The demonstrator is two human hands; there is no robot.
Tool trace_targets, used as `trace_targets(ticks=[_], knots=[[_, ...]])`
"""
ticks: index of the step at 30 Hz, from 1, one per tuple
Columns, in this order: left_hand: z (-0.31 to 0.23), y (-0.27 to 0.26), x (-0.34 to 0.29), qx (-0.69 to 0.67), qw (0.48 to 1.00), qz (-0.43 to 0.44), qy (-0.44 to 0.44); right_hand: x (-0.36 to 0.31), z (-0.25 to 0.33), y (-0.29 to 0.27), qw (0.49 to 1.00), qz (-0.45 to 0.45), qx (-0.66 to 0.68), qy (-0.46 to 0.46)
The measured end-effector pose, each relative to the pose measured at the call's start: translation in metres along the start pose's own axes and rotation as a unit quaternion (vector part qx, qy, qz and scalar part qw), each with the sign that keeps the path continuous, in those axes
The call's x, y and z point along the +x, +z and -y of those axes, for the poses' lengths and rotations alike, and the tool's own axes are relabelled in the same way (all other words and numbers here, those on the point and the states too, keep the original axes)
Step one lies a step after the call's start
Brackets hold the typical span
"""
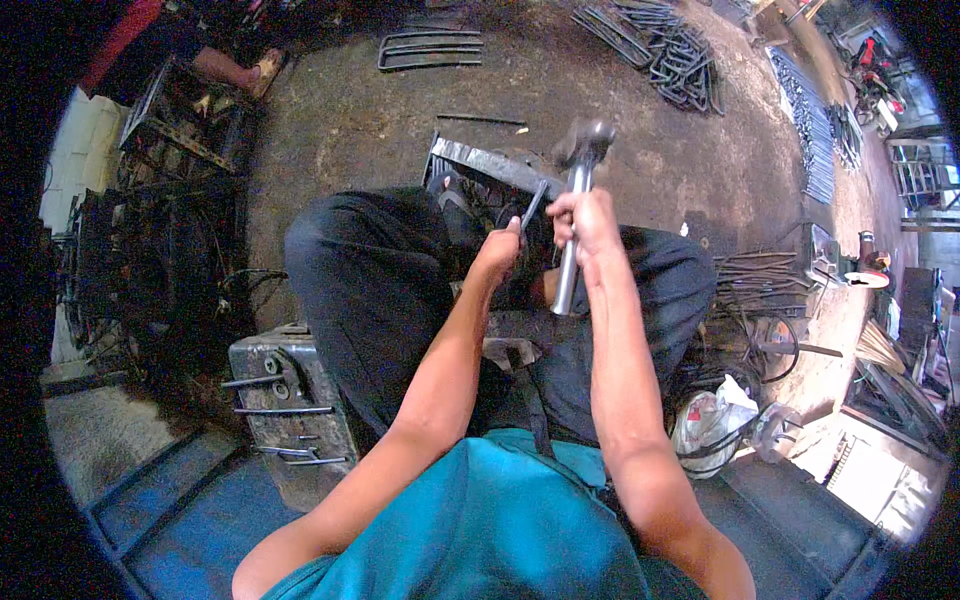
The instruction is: Hammering a metal rod against a jig on a workbench to shape or straighten it.
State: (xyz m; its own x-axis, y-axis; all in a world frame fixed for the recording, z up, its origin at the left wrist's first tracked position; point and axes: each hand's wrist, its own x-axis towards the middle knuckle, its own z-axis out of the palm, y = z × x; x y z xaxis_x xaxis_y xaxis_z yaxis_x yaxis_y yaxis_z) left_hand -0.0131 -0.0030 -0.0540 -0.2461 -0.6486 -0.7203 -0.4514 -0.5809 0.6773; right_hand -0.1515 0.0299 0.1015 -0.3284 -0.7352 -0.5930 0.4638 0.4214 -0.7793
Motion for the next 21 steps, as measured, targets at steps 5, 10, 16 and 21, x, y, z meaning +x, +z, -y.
trace_targets(ticks=[5,10,16,21], knots=[[0.000,0.001,-0.005,-0.068,0.997,0.026,-0.013,-0.063,0.090,0.037,0.975,0.125,0.080,-0.164],[-0.012,-0.005,-0.017,-0.080,0.996,0.026,-0.020,-0.056,0.079,0.049,0.963,0.135,0.025,-0.233],[-0.002,0.000,-0.002,-0.044,0.998,0.033,0.006,0.037,-0.065,-0.003,0.996,-0.050,-0.067,0.036],[-0.003,-0.008,-0.005,-0.026,0.999,-0.003,0.022,0.040,-0.074,-0.014,0.996,-0.026,0.046,0.067]])
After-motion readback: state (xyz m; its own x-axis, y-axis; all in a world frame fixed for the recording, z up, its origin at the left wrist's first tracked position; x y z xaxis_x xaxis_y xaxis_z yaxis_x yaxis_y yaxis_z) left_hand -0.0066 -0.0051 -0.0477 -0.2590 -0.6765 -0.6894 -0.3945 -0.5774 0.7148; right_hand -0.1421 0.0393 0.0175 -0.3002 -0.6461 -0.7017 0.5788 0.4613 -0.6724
